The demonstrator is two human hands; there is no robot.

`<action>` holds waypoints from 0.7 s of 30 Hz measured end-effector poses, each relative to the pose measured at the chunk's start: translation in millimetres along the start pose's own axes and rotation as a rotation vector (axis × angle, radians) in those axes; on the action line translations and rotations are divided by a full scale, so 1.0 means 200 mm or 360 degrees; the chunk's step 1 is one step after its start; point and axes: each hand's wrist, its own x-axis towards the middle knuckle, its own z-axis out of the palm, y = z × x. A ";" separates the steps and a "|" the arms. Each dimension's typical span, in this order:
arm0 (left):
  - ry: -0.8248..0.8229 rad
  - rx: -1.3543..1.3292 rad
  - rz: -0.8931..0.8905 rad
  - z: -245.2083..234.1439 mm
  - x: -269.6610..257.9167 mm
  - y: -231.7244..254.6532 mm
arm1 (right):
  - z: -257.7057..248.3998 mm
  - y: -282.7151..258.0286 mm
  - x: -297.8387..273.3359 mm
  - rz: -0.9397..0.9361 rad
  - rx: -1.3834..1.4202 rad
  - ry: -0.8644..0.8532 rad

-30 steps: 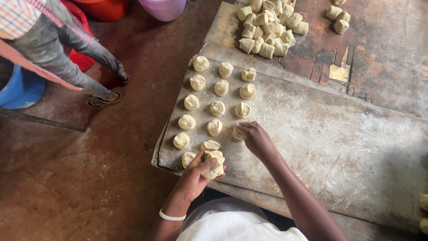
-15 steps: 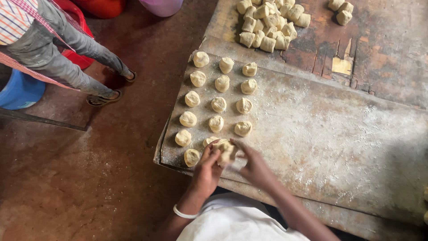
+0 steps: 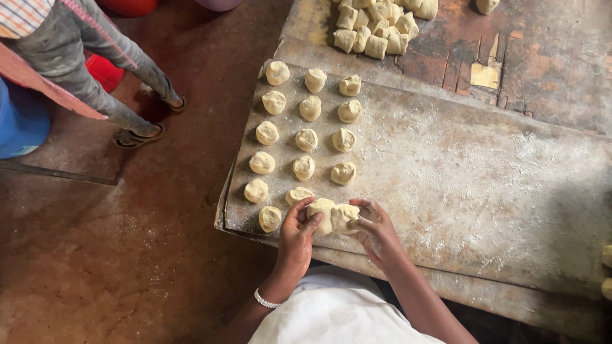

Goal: The person shapes small dough pieces into uniform rounds by hand on a floured wooden table. They repeatedly pick up dough, roll it between palms, and place the finished pieces in neat rows. Another person is visible nearby handling dough in buckets.

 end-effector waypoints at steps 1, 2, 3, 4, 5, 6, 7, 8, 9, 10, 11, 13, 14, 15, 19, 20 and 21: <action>-0.0001 0.0000 0.0037 0.01 0.00 0.00 | 0.00 0.00 0.00 -0.0005 0.0063 -0.0014; 0.0001 0.0074 0.0007 0.01 -0.01 0.01 | 0.00 -0.01 -0.01 -0.0016 0.0161 -0.0131; -0.0001 0.0153 -0.0020 0.02 -0.02 0.02 | 0.02 -0.01 -0.02 -0.0031 0.0263 -0.0249; -0.0004 0.0231 -0.0048 0.02 -0.02 0.03 | 0.04 -0.02 -0.03 -0.0046 0.0364 -0.0368; -0.0035 0.0272 -0.0120 0.03 -0.02 0.04 | 0.06 -0.02 -0.04 -0.0046 0.0112 -0.0233; -0.0067 0.0312 -0.0192 0.03 -0.02 0.04 | 0.09 -0.02 -0.05 -0.0046 -0.0140 -0.0097; -0.0100 0.0352 -0.0264 0.03 -0.03 0.04 | 0.12 -0.02 -0.06 -0.0046 -0.0391 0.0040; -0.0092 0.0340 -0.0257 0.03 -0.03 0.04 | 0.13 -0.02 -0.07 -0.0061 -0.0579 0.0099; -0.0086 0.0327 -0.0245 0.04 -0.03 0.04 | 0.15 -0.02 -0.07 -0.0079 -0.0768 0.0156; -0.0080 0.0315 -0.0234 0.04 -0.03 0.03 | 0.16 -0.02 -0.07 -0.0098 -0.0956 0.0213; -0.0059 0.0402 -0.0189 0.04 -0.03 0.02 | 0.16 -0.01 -0.07 -0.0100 -0.0927 0.0271; -0.0014 0.0574 -0.0101 0.04 -0.05 0.00 | 0.12 0.01 -0.06 -0.0101 -0.0870 0.0384; 0.0026 0.0474 -0.0083 0.04 -0.05 0.00 | 0.09 0.03 -0.05 -0.0117 -0.0741 0.0430; 0.0065 0.0373 -0.0061 0.04 -0.05 0.00 | 0.06 0.04 -0.04 -0.0138 -0.0613 0.0475; 0.0244 0.0116 -0.0010 0.03 -0.04 0.08 | -0.11 0.03 0.02 -0.0164 0.0464 0.0395; 0.0249 0.0111 0.0015 0.02 -0.04 0.11 | -0.16 0.02 0.02 -0.0197 0.0445 0.0341; 0.0254 0.0107 0.0037 0.00 -0.05 0.15 | -0.20 0.01 0.02 -0.0228 0.0428 0.0290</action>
